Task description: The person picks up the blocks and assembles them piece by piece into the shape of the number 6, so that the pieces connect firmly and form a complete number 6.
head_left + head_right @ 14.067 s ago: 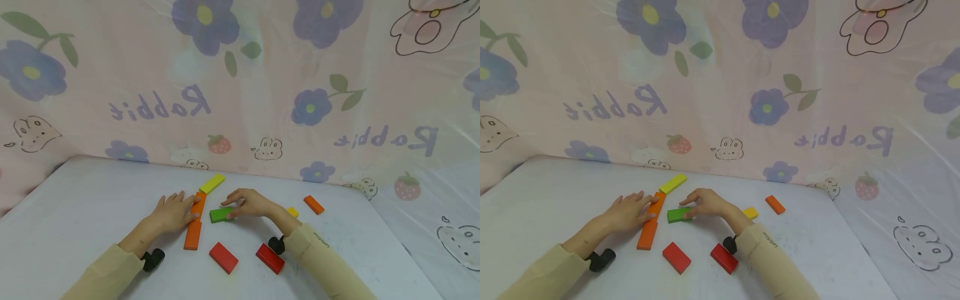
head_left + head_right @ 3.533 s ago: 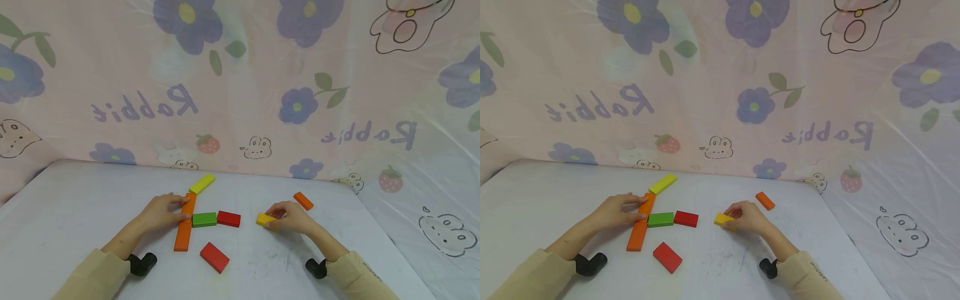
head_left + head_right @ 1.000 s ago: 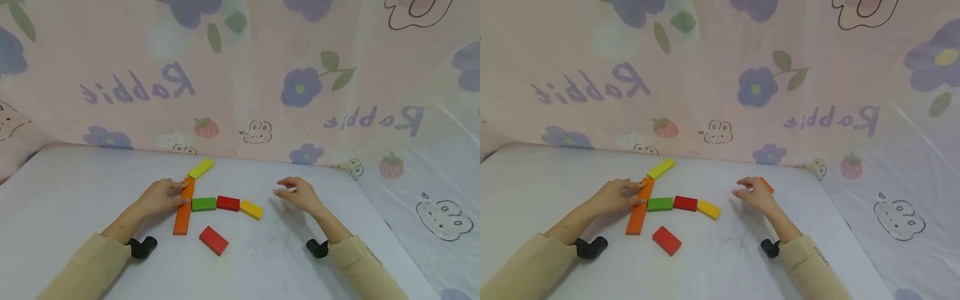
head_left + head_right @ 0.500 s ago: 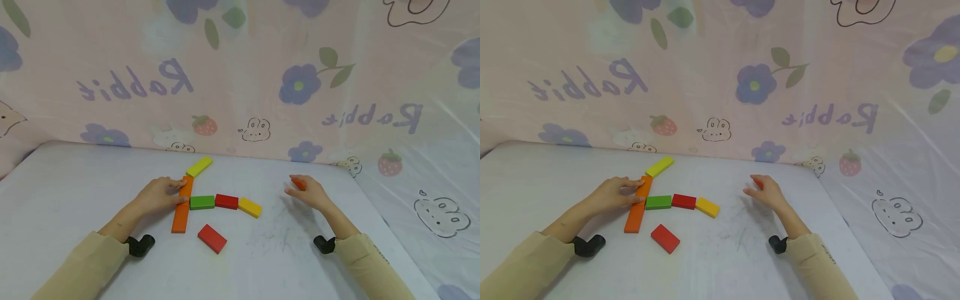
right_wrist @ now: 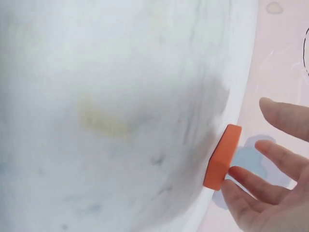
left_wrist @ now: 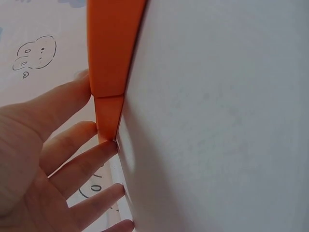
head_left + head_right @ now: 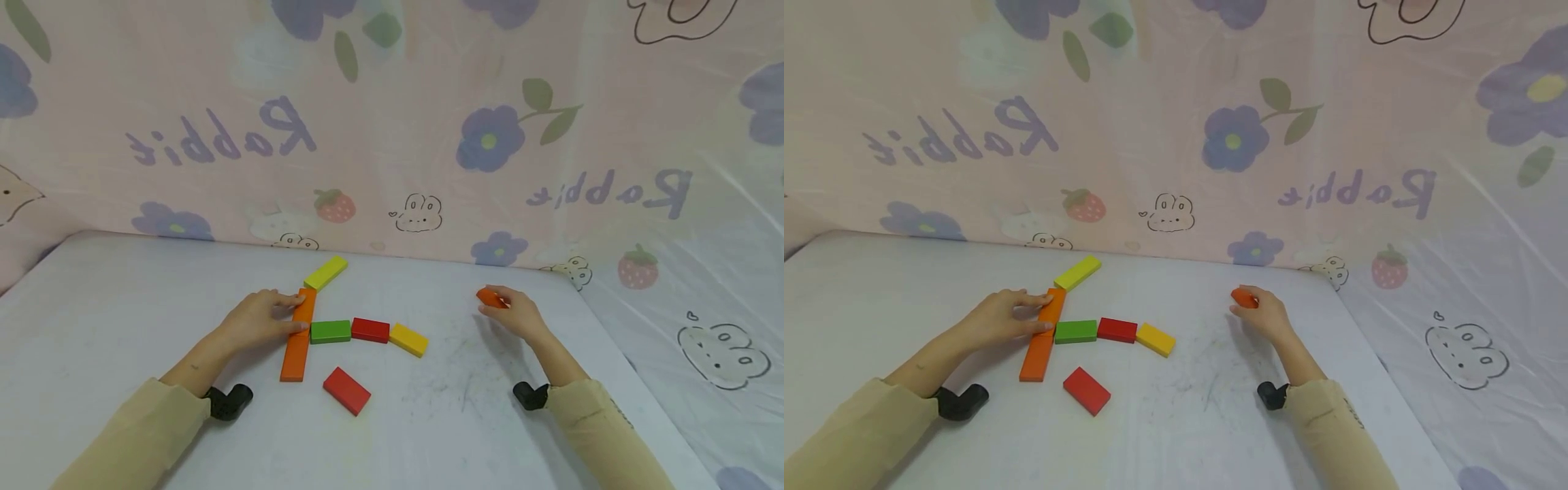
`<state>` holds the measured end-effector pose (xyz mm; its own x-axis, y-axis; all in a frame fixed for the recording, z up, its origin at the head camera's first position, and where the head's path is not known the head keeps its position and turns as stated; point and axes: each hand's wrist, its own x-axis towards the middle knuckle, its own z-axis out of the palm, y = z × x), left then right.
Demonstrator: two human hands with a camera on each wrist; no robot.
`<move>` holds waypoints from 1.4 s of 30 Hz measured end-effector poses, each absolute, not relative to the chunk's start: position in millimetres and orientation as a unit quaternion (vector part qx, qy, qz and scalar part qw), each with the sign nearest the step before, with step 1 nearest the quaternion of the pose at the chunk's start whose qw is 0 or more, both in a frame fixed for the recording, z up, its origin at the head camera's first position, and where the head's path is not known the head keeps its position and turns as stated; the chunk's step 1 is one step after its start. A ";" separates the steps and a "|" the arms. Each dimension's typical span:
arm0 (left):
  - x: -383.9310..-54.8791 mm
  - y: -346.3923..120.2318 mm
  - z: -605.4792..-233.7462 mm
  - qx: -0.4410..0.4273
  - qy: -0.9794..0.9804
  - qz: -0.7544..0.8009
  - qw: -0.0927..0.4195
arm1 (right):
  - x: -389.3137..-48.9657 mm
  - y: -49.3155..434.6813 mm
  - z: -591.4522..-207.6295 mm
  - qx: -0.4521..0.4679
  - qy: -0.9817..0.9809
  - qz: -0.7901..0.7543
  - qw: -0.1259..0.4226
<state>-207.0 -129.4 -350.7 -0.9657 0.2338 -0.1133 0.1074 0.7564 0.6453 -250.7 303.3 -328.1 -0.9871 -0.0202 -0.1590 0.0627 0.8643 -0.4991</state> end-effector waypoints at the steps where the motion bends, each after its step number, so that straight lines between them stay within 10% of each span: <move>1: -206.9 -129.3 -350.7 0.091 0.933 0.336 0.094 | -250.9 304.4 -328.4 0.015 0.961 -0.263 0.082; 42: -207.5 -129.2 -349.0 0.082 0.934 0.332 0.107 | -239.7 295.9 -334.1 -0.034 0.954 -0.282 0.094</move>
